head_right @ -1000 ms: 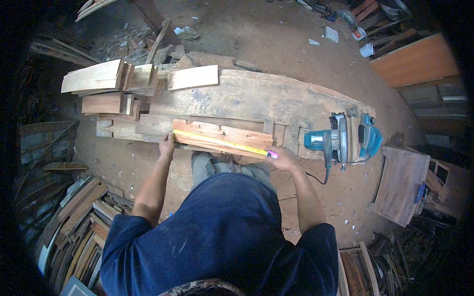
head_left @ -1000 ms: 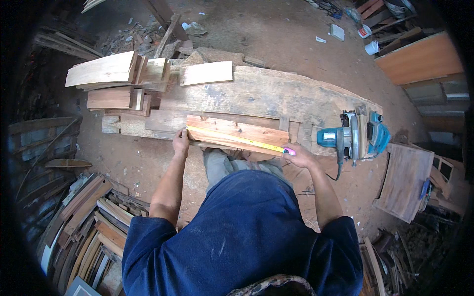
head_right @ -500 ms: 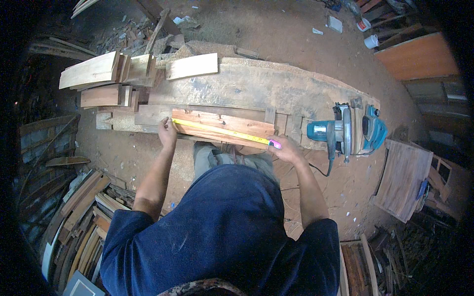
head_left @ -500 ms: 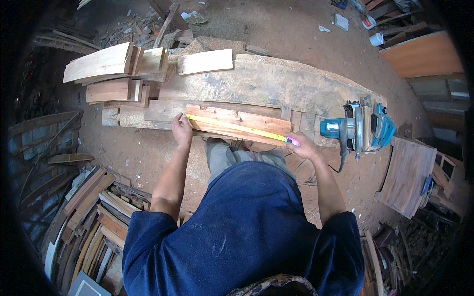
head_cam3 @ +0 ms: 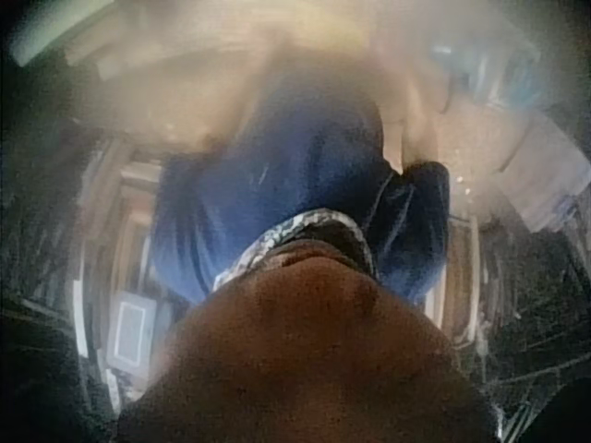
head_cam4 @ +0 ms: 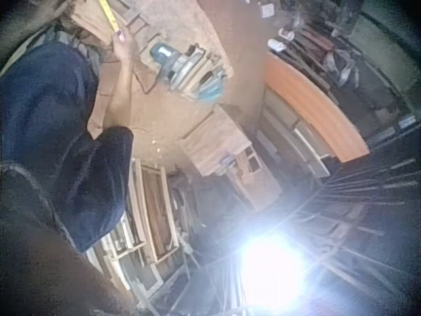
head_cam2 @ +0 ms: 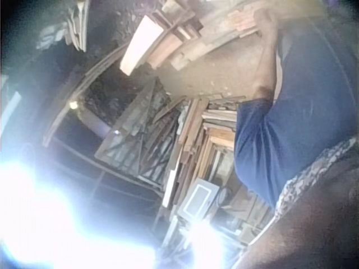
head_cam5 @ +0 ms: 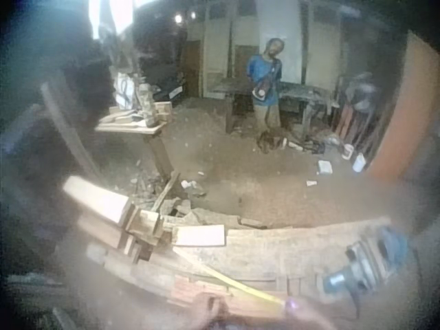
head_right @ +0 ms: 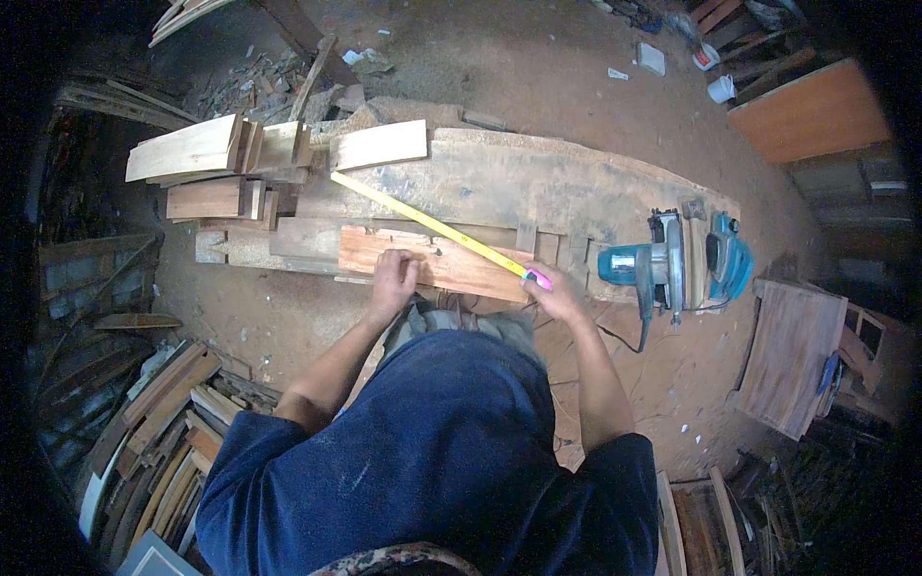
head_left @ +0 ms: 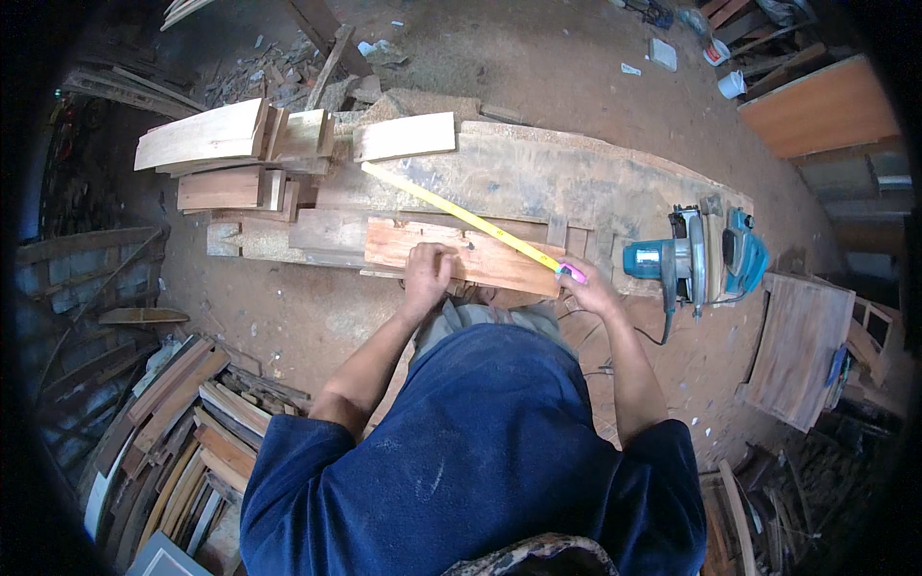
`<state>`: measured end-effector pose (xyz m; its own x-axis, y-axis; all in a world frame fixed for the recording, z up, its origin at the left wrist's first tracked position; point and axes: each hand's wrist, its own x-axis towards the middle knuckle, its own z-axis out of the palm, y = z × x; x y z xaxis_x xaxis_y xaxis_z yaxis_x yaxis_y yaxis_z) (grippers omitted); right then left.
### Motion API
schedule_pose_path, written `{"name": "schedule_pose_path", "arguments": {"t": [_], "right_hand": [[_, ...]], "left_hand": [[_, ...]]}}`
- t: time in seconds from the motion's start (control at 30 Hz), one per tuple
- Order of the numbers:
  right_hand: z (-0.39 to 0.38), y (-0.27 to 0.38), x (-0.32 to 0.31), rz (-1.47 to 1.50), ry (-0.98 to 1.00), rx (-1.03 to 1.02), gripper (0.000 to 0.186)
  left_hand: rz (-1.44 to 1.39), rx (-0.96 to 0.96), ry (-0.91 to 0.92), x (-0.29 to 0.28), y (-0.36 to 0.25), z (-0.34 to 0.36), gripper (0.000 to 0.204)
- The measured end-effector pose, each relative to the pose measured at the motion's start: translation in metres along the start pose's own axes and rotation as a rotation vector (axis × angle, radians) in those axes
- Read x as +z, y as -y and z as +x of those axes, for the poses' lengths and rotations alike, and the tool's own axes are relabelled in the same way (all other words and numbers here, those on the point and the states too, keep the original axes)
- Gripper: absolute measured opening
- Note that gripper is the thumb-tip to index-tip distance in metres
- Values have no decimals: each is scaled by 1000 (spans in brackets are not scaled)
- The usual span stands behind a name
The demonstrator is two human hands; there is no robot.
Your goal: The person measures and cuts wooden planks using a circular saw in a cluttered workshop. They use a tape measure and a square to mark the wood before making precise cuts with the power tool.
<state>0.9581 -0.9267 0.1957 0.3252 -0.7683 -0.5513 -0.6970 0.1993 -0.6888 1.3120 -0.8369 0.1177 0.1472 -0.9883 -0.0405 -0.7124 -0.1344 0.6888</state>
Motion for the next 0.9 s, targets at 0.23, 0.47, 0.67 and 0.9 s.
{"name": "schedule_pose_path", "arguments": {"t": [0.23, 0.47, 0.67, 0.9], "right_hand": [[-12, -23, 6, 114, -76, -29, 44], [-37, -34, -5, 296, -177, 31, 42], [-53, -54, -12, 326, -278, 64, 39], [-58, -62, -15, 566, -271, 201, 39]], "left_hand": [[357, 254, 192, -4, -16, 34, 111], [324, 154, 391, -13, -28, 66, 91], [163, 86, 519, -41, -35, 70, 59], [249, 356, 89, -40, -10, 35, 34]]}}
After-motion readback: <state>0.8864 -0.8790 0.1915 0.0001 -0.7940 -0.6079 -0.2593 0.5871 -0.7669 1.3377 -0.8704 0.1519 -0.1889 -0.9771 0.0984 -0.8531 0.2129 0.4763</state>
